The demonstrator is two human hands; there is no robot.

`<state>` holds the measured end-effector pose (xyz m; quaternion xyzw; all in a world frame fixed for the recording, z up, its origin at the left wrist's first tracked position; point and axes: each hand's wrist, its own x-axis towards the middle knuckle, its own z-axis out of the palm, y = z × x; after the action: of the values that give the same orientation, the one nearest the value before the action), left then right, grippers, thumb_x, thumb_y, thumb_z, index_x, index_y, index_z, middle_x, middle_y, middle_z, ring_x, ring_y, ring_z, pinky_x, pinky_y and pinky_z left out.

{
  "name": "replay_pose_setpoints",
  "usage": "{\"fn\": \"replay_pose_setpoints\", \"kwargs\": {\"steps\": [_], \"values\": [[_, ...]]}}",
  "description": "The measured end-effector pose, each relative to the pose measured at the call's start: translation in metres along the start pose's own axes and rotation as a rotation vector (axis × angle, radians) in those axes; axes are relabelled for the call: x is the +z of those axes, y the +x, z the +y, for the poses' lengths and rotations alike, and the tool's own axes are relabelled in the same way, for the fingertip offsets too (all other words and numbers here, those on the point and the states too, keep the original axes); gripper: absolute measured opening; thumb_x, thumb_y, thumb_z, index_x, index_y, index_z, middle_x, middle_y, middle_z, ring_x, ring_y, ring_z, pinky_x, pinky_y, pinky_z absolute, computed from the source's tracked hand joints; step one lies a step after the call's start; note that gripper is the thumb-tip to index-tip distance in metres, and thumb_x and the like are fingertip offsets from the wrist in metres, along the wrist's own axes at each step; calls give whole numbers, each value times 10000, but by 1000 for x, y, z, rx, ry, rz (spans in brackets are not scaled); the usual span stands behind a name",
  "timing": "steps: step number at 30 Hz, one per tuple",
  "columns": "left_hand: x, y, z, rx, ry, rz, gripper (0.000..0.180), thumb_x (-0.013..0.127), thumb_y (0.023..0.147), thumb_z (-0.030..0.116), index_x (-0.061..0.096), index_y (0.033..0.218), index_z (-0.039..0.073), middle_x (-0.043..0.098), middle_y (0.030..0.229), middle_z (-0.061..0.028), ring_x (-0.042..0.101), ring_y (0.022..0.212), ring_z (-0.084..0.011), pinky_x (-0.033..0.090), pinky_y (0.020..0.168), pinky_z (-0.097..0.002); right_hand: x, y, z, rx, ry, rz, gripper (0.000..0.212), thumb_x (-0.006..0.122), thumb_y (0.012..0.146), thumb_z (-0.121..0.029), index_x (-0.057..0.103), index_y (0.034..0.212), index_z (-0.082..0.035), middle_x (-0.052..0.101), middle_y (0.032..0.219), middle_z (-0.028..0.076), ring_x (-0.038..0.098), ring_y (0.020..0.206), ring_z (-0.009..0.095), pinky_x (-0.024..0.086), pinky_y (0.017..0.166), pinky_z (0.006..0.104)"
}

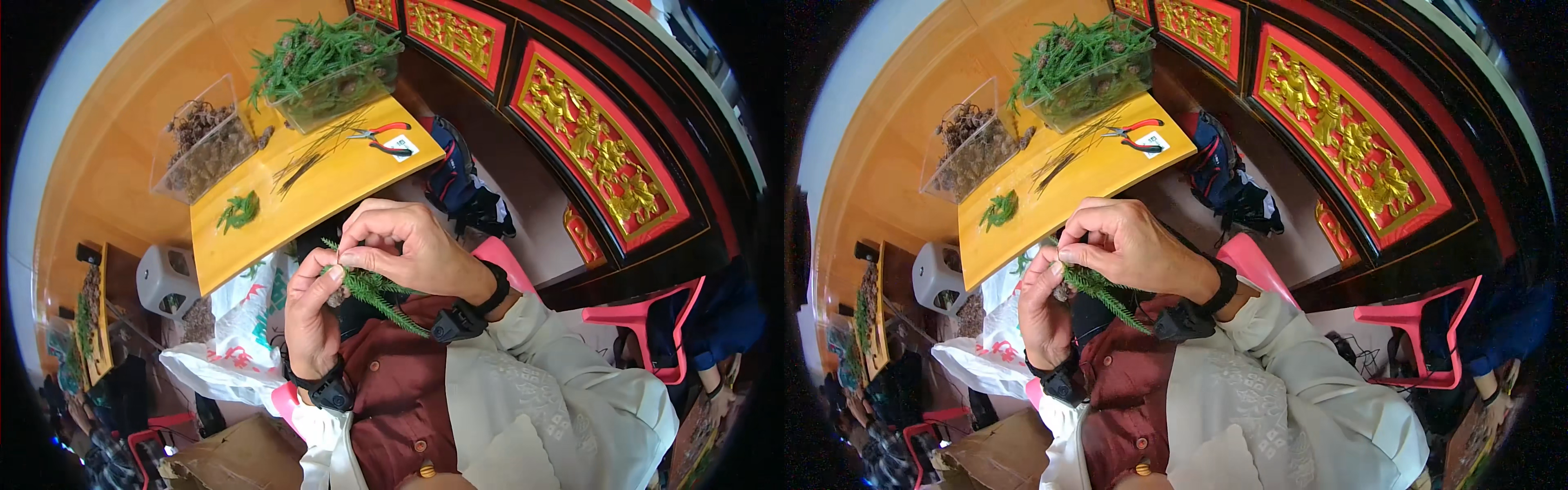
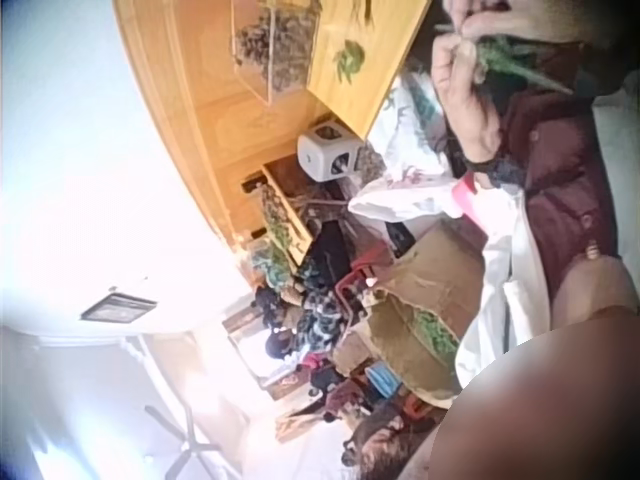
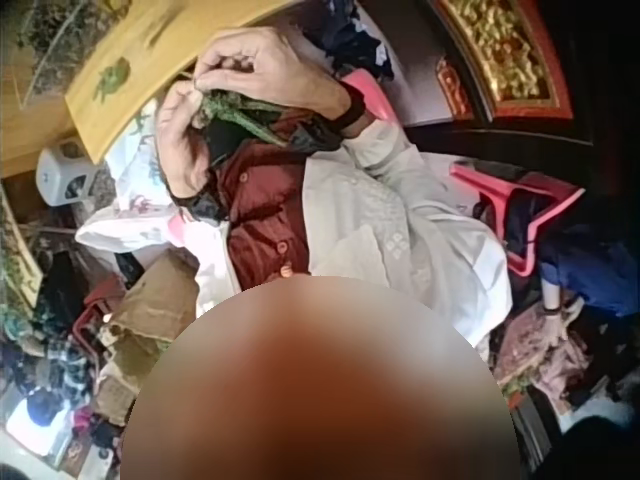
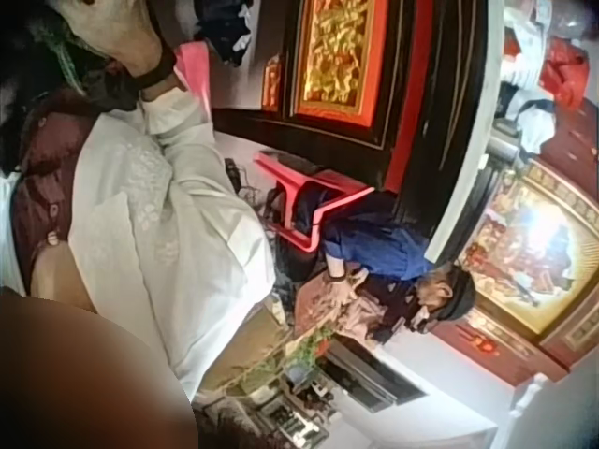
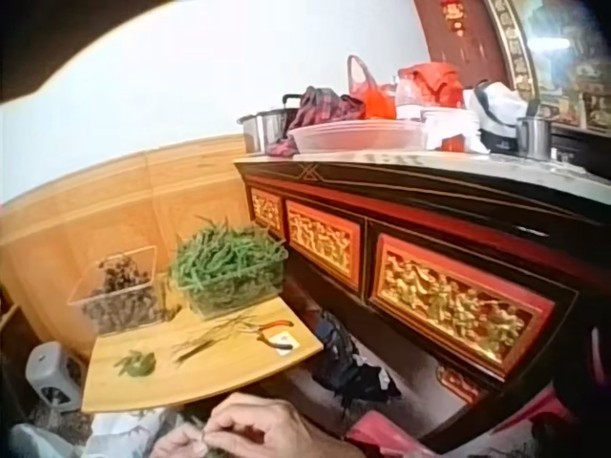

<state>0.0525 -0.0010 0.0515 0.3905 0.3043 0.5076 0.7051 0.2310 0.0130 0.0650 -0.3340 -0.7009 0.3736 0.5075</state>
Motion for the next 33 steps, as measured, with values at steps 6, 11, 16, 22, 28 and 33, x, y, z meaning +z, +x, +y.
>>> {"fn": "replay_pose_setpoints", "kwargs": {"steps": [6,11,16,22,28,33], "values": [[29,-4,-11,117,178,127,50,583,865,91,586,893,49,539,749,36,440,646,-34,331,600,-182,-8,-7,-8,-96,0,76,69,649,790,-30,602,809,16,573,779,37,532,611,78,420,540,241],[27,-4,-11,109,168,185,78,556,876,77,594,932,39,544,764,46,451,670,-24,341,624,-171,7,-3,7,-53,49,174,53,639,782,-3,590,795,12,561,773,26,542,629,58,414,523,212],[-1,-3,-6,134,127,225,66,548,874,73,593,913,45,527,737,57,430,645,-20,317,599,-172,24,6,9,-17,0,100,62,674,777,-13,628,818,-5,576,854,27,537,632,48,404,513,206],[-3,-3,3,24,59,92,42,562,864,98,582,864,60,499,701,64,401,613,-20,290,574,-182,18,7,7,-308,-213,147,84,680,752,9,662,829,-20,578,948,81,558,625,110,441,548,236],[3,0,-4,-104,64,-53,85,596,833,121,571,881,55,545,752,50,429,628,-20,307,587,-173,-19,2,7,-470,-134,-77,151,703,741,-6,675,889,-21,553,1034,142,579,676,158,476,606,273],[3,3,-19,-141,-14,-136,227,607,793,126,583,975,-7,613,867,-7,553,725,-68,417,667,-195,-31,-2,0,-705,-227,-57,160,695,719,-38,652,871,-58,585,984,64,586,712,193,473,607,310]]}}
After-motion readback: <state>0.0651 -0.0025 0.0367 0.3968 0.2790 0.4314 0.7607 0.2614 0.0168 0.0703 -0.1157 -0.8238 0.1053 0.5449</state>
